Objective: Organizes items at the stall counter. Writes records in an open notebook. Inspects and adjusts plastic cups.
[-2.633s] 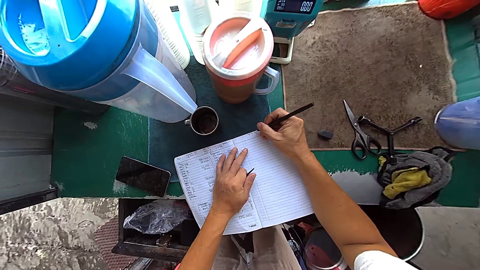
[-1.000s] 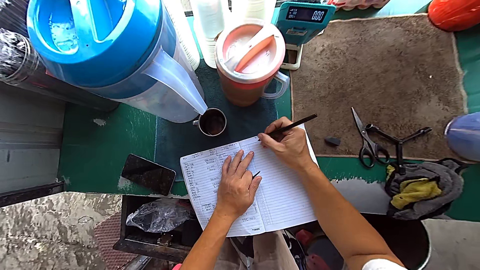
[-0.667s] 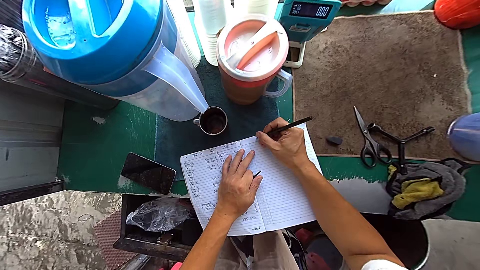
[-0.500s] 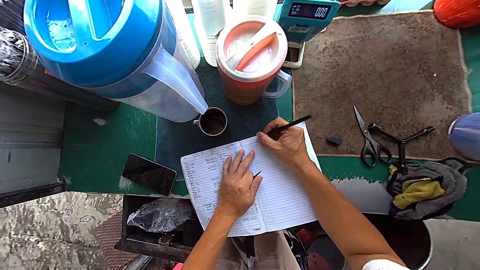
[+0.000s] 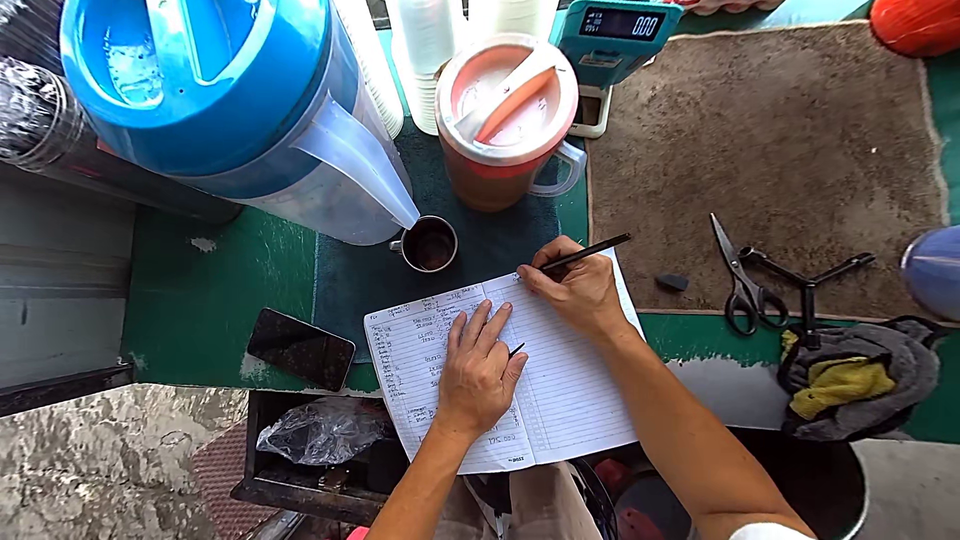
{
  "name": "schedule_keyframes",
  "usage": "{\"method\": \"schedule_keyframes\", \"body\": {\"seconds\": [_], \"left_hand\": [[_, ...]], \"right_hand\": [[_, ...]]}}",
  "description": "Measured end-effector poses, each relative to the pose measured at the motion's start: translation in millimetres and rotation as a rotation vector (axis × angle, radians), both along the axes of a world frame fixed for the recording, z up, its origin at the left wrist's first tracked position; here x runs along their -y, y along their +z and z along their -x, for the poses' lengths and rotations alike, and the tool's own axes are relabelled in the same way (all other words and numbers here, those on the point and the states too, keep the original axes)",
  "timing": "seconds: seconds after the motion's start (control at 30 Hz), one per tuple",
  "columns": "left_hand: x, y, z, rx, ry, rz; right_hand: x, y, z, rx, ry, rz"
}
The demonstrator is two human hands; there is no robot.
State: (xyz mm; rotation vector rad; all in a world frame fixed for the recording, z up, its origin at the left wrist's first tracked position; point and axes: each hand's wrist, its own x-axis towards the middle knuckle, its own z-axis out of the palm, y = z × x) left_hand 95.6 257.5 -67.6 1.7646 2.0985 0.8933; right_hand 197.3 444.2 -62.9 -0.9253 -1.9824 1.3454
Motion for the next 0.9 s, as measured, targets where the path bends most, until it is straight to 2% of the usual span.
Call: {"method": "schedule_keyframes", "body": {"seconds": [0.23,0.4,0.6,0.9], "left_hand": [[0.1,0.2,0.1,0.006,-0.005,0.003],[0.0,0.8,0.7,0.005,-0.007,0.009],[0.1,0.7,1.1,0.005,-0.009,0.01],[0.0,0.7,1.0,0.003,-0.006,0.006]], "right_hand": [[-0.4,-0.2,-1.8,-0.052,-0.036,0.105],[0.4,-0.9,-0.5,-0.013,-0.028,0.003],[0.7,-2.6,-2.0,-0.048,-0.06,0.065],[1.2,-2.9,0.3,-0.006,-0.064,-0.02]]}}
